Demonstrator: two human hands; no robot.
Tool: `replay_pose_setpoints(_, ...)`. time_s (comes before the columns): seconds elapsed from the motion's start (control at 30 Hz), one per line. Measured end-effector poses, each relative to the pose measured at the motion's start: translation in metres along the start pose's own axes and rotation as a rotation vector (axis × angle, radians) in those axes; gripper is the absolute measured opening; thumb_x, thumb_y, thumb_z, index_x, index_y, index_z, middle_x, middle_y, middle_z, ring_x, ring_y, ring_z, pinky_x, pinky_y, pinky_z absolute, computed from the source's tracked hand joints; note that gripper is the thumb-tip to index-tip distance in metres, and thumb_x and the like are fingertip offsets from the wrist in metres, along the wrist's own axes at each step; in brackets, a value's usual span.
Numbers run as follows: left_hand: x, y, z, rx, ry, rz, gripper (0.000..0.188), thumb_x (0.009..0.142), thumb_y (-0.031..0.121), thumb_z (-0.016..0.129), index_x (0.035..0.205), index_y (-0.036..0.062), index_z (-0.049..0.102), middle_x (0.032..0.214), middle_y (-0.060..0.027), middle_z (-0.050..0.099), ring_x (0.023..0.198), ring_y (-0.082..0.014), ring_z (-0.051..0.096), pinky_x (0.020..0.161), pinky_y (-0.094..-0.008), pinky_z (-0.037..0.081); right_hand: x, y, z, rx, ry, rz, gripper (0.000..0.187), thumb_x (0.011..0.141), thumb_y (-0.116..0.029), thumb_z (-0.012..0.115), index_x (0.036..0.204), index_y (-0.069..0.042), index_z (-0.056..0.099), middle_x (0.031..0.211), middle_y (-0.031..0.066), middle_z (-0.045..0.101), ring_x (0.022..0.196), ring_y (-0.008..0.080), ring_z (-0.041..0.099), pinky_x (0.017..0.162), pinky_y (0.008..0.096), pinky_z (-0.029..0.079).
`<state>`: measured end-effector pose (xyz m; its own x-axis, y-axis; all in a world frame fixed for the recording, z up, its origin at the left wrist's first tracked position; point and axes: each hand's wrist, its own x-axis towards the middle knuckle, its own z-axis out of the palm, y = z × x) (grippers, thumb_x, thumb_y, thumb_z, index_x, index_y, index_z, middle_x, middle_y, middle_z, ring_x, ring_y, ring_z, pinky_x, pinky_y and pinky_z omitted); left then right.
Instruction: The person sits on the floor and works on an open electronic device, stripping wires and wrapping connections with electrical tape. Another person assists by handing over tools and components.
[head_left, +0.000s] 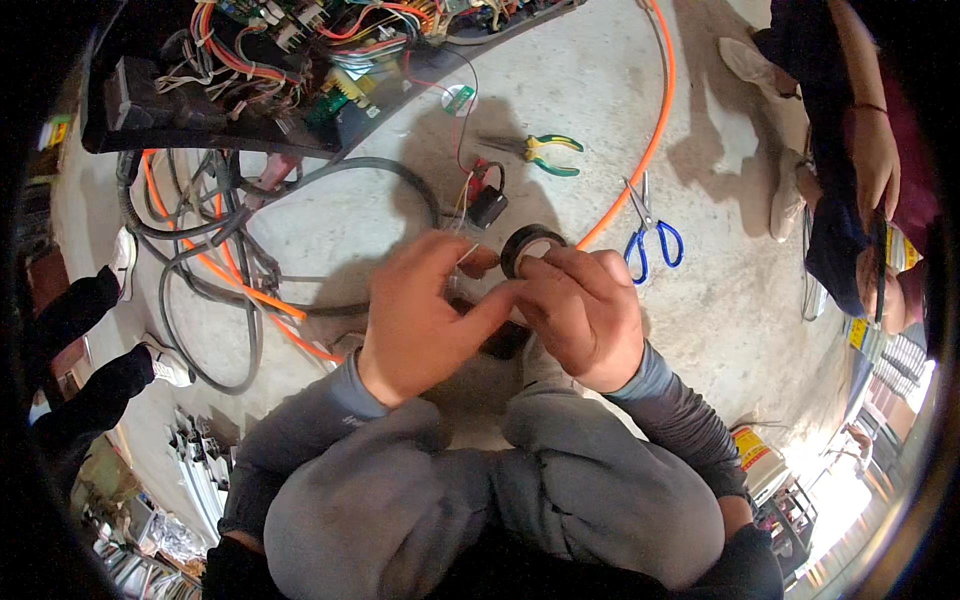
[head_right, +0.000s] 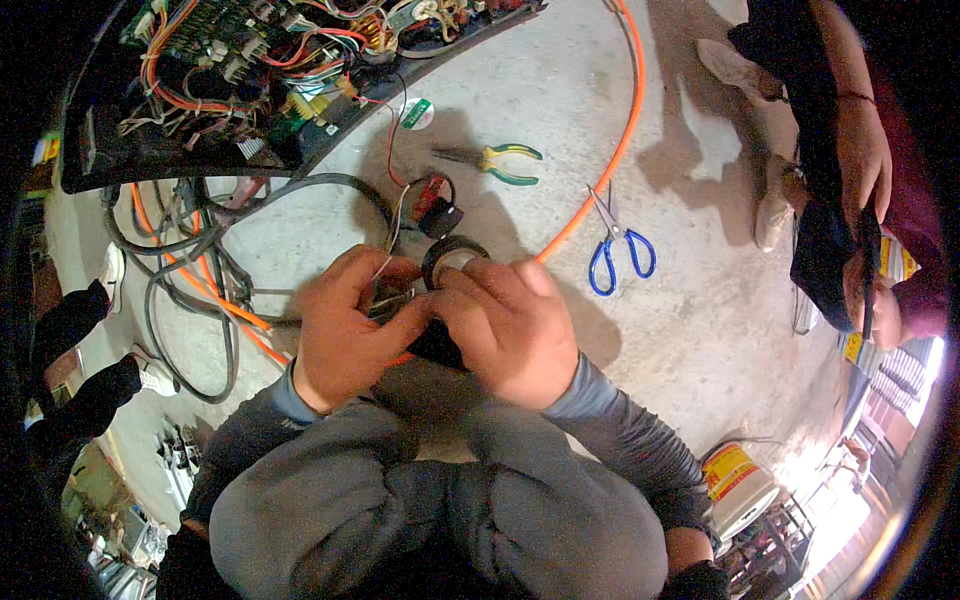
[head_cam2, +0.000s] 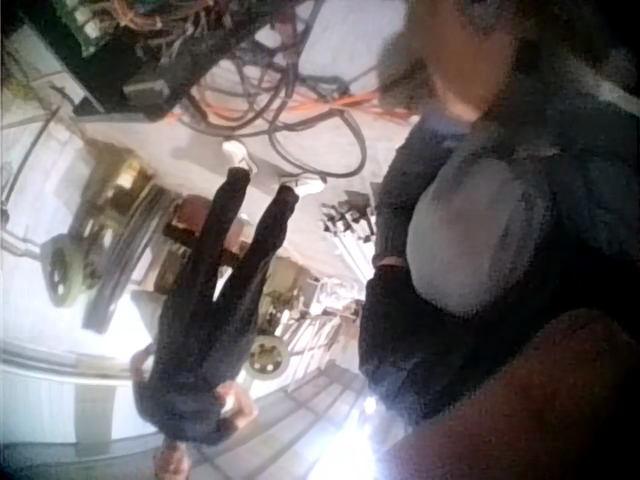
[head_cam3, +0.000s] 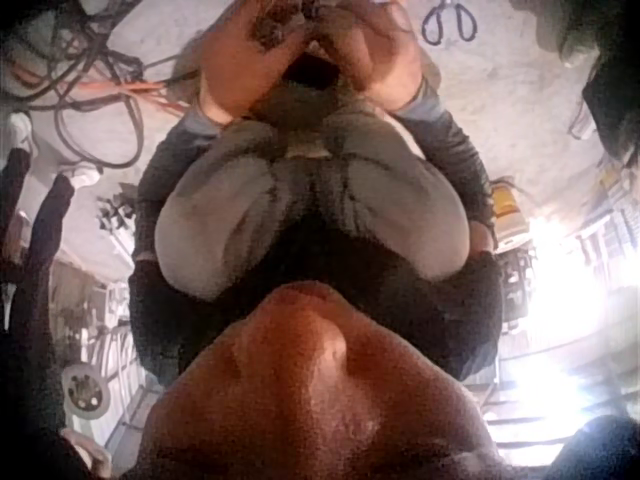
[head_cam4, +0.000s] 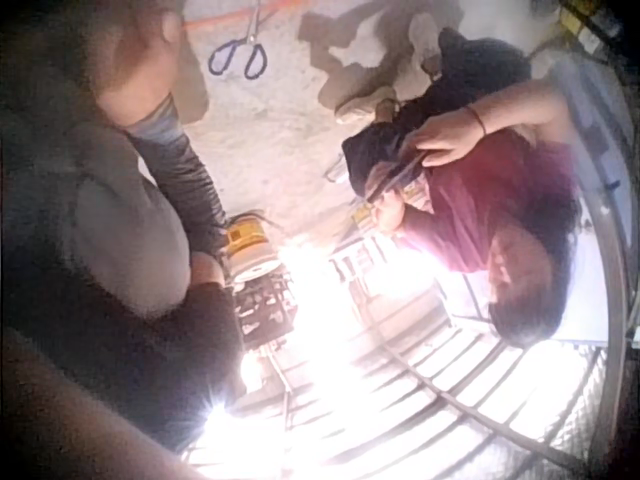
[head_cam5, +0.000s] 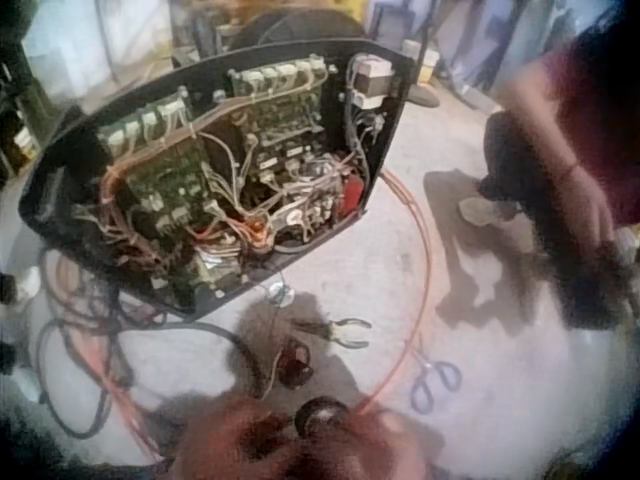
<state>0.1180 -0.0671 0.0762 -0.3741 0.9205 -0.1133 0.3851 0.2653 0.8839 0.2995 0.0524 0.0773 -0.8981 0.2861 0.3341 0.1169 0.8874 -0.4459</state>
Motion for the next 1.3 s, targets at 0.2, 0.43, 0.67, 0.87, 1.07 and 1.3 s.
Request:
replay_pose_setpoints(0.2, 0.0, -0.01, 0.005, 0.03, 0.012, -0.021, 0.024, 0.087, 0.015, 0.079, 0.104, -0.0011, 0.072, 0.094, -0.0157, 0.074, 0.084, -0.0254, 0.073, 0.075, -0.0358, 0.057, 0.008, -0.006, 0.006, -0.089, -0.041, 0.013, 0.043, 0.074, -0.016, 0.066, 0.114, -0.001, 0.067, 0.112, 0.0108, 0.073, 0.095, 0.0231, 0.068, 0.073, 0.0361, 0.047)
replay_pose_setpoints(0.43, 0.004, -0.008, 0.003, 0.014, -0.066, -0.136, 0.016, 0.094, 0.012, 0.073, 0.104, -0.0015, 0.071, 0.092, -0.0153, 0.073, 0.081, -0.0207, 0.071, 0.071, -0.0346, 0.055, 0.013, -0.008, 0.01, -0.159, -0.04, 0.036, 0.046, 0.075, -0.016, 0.065, 0.118, -0.002, 0.066, 0.108, 0.0095, 0.072, 0.095, 0.0217, 0.066, 0.073, 0.0357, 0.046)
replay_pose_setpoints(0.67, 0.007, -0.02, 0.009, -0.296, -0.107, -0.185, 0.013, 0.096, 0.012, 0.069, 0.1, 0.0006, 0.066, 0.09, -0.0149, 0.067, 0.081, -0.0272, 0.066, 0.073, -0.0376, 0.05, 0.011, -0.004, 0.009, -0.083, -0.02, 0.107, 0.045, 0.078, -0.014, 0.07, 0.123, -0.004, 0.066, 0.106, 0.01, 0.072, 0.092, 0.025, 0.066, 0.074, 0.0385, 0.046)
replay_pose_setpoints(0.87, 0.001, -0.025, 0.011, -0.507, -0.151, -0.182, 0.015, 0.102, 0.013, 0.063, 0.109, -0.0002, 0.061, 0.096, -0.009, 0.062, 0.087, -0.0157, 0.058, 0.078, -0.0313, 0.049, 0.02, -0.001, 0.001, 0.12, 0.069, 0.244, 0.042, 0.081, -0.003, 0.081, 0.121, -0.004, 0.069, 0.102, 0.0117, 0.073, 0.086, 0.0319, 0.066, 0.077, 0.041, 0.049)
replay_pose_setpoints(1.07, 0.002, -0.019, 0.013, -0.404, -0.054, -0.036, 0.02, 0.107, 0.016, 0.058, 0.118, -0.0006, 0.058, 0.099, -0.0105, 0.06, 0.088, -0.0161, 0.057, 0.08, -0.0321, 0.049, 0.01, 0.013, 0.002, 0.269, 0.02, 0.382, 0.024, 0.089, -0.008, 0.076, 0.112, -0.007, 0.071, 0.095, 0.012, 0.069, 0.088, 0.0306, 0.066, 0.077, 0.0405, 0.05)
replay_pose_setpoints(1.3, 0.002, -0.023, 0.012, -0.212, -0.001, 0.047, 0.023, 0.11, 0.014, 0.054, 0.127, 0.0003, 0.058, 0.11, -0.0121, 0.064, 0.095, -0.0191, 0.059, 0.088, -0.0326, 0.049, 0.011, 0.006, 0.007, 1.061, 0.036, 0.745, 0.016, 0.103, -0.008, 0.067, 0.117, -0.001, 0.063, 0.103, 0.0069, 0.066, 0.099, 0.016, 0.064, 0.086, 0.0299, 0.052)
